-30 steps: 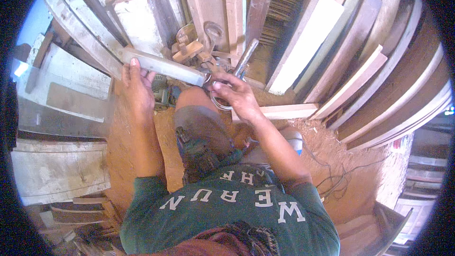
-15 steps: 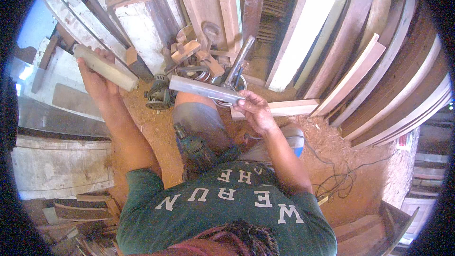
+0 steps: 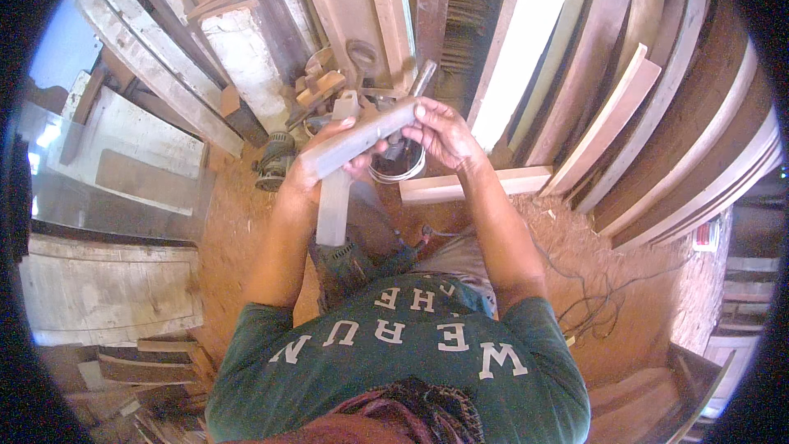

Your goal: The person sits on the floor in a workshop, handling a power drill and a piece of wood. They adjust the drill bit and then pick up a long wooden plank, positioning it against a wooden frame structure.

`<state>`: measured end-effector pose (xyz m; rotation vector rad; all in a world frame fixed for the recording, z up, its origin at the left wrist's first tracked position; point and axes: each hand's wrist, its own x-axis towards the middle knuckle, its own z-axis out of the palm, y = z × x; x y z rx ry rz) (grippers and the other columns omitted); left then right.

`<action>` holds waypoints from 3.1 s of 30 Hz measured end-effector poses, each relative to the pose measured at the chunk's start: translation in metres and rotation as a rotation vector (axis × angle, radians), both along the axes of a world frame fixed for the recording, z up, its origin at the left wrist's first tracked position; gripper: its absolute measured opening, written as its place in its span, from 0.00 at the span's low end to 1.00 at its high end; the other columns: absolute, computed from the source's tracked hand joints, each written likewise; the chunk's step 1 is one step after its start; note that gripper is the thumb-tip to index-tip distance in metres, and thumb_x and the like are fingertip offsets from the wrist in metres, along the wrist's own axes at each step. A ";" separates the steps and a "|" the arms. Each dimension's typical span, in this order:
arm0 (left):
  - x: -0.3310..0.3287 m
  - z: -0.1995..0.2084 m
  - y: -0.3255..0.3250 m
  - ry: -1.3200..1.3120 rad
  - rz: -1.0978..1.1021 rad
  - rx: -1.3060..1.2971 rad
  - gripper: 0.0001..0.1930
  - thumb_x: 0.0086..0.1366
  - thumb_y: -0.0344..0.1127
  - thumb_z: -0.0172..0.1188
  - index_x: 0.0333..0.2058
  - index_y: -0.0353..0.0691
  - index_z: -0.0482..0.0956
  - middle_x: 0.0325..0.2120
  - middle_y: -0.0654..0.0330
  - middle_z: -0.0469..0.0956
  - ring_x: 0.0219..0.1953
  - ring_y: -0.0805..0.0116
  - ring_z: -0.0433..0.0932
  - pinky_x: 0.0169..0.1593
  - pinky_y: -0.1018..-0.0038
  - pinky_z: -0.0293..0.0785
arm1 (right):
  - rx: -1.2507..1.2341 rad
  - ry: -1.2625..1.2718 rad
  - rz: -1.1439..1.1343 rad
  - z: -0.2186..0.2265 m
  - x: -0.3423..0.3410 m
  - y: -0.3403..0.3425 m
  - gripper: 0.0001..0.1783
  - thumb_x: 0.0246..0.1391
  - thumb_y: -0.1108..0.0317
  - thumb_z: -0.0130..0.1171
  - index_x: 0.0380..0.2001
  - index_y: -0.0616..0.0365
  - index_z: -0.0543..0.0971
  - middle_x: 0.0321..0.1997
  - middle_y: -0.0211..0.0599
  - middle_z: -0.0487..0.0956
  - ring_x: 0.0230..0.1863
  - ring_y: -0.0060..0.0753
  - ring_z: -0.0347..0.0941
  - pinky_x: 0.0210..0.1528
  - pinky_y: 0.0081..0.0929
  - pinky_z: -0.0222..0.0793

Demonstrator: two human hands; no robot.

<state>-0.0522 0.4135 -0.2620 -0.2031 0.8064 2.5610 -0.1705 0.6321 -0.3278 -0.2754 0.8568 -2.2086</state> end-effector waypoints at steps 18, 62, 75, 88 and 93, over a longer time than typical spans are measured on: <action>-0.044 -0.002 -0.013 0.020 0.421 -0.188 0.23 0.70 0.45 0.57 0.55 0.35 0.71 0.45 0.49 0.81 0.32 0.70 0.80 0.35 0.77 0.82 | 0.215 0.013 -0.347 0.031 0.039 -0.024 0.10 0.64 0.79 0.49 0.47 0.67 0.75 0.43 0.42 0.80 0.43 0.33 0.79 0.48 0.26 0.79; -0.031 0.025 0.035 0.730 0.780 -0.985 0.19 0.66 0.29 0.61 0.55 0.33 0.71 0.50 0.55 0.79 0.48 0.68 0.78 0.52 0.71 0.75 | -0.074 -0.237 -0.356 0.057 0.054 -0.053 0.21 0.71 0.64 0.37 0.53 0.73 0.68 0.57 0.56 0.72 0.57 0.47 0.72 0.61 0.39 0.73; -0.049 0.004 0.006 0.265 0.766 -0.453 0.26 0.66 0.37 0.59 0.59 0.31 0.67 0.53 0.51 0.74 0.56 0.59 0.73 0.61 0.61 0.70 | -0.073 -0.287 -0.319 0.075 0.057 -0.050 0.20 0.71 0.65 0.39 0.52 0.75 0.67 0.54 0.56 0.72 0.55 0.47 0.74 0.60 0.37 0.77; -0.054 -0.019 -0.004 0.169 0.735 -0.250 0.29 0.64 0.35 0.62 0.62 0.38 0.63 0.56 0.52 0.73 0.56 0.58 0.73 0.59 0.58 0.72 | 0.007 -0.186 -0.425 0.061 0.056 -0.047 0.23 0.71 0.63 0.38 0.57 0.74 0.65 0.57 0.55 0.70 0.59 0.44 0.70 0.66 0.42 0.69; -0.048 -0.032 0.008 0.067 0.842 -0.235 0.28 0.65 0.35 0.62 0.61 0.37 0.63 0.56 0.53 0.71 0.57 0.56 0.73 0.60 0.55 0.71 | 0.078 -0.069 -0.498 0.067 0.056 -0.049 0.27 0.71 0.59 0.37 0.61 0.73 0.62 0.62 0.56 0.68 0.66 0.45 0.65 0.71 0.45 0.58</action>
